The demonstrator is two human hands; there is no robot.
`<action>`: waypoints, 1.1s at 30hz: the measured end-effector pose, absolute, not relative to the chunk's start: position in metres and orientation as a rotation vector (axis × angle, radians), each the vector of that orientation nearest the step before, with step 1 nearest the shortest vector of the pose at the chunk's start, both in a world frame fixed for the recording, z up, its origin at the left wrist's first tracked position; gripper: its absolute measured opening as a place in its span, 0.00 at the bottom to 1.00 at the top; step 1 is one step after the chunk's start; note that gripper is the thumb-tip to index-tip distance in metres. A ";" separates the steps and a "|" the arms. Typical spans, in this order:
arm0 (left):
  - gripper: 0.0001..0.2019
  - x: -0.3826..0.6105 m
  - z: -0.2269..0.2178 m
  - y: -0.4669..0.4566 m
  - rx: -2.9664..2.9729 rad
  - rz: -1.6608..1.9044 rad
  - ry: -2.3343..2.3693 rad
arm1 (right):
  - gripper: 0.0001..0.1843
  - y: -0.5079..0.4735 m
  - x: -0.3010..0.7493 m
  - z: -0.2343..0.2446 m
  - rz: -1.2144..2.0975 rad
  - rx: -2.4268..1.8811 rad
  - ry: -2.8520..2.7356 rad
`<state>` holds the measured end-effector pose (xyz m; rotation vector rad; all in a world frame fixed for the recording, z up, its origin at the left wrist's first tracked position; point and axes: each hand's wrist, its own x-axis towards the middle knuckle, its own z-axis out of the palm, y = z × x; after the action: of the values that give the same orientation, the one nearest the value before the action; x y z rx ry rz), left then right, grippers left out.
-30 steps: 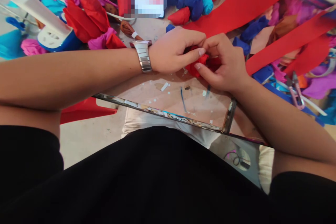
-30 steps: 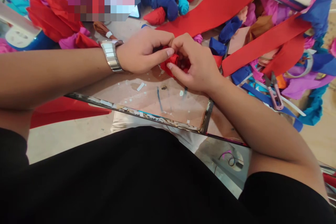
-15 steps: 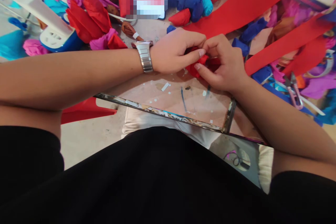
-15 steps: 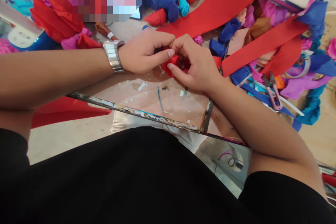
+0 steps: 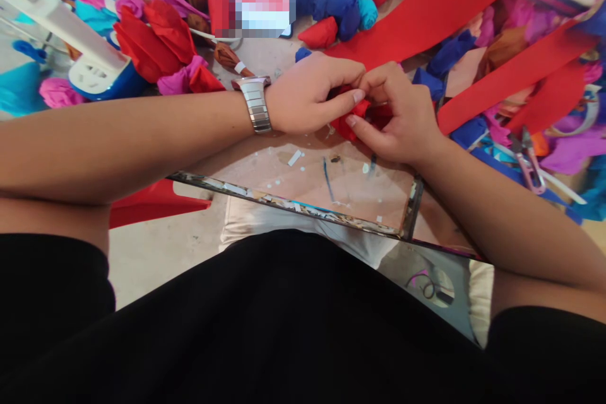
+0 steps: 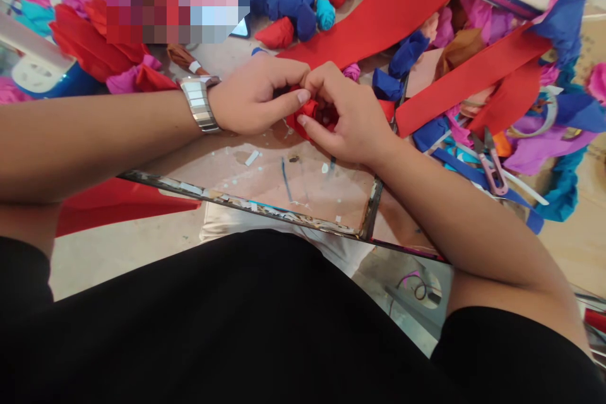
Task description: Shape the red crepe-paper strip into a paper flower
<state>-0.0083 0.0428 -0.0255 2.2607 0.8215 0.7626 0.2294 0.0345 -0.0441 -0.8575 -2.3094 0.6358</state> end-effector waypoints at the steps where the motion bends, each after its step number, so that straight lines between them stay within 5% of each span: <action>1: 0.16 -0.008 -0.027 0.043 2.261 0.776 0.821 | 0.18 0.034 0.229 -0.044 0.640 -0.860 -2.312; 33: 0.16 -0.010 -0.028 0.046 2.256 0.745 0.746 | 0.16 0.029 0.229 -0.030 0.613 -0.979 -2.360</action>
<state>-0.0096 0.0458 -0.0279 2.2559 0.7456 0.7455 0.2293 0.0286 -0.0304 -0.9789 -2.3604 0.6129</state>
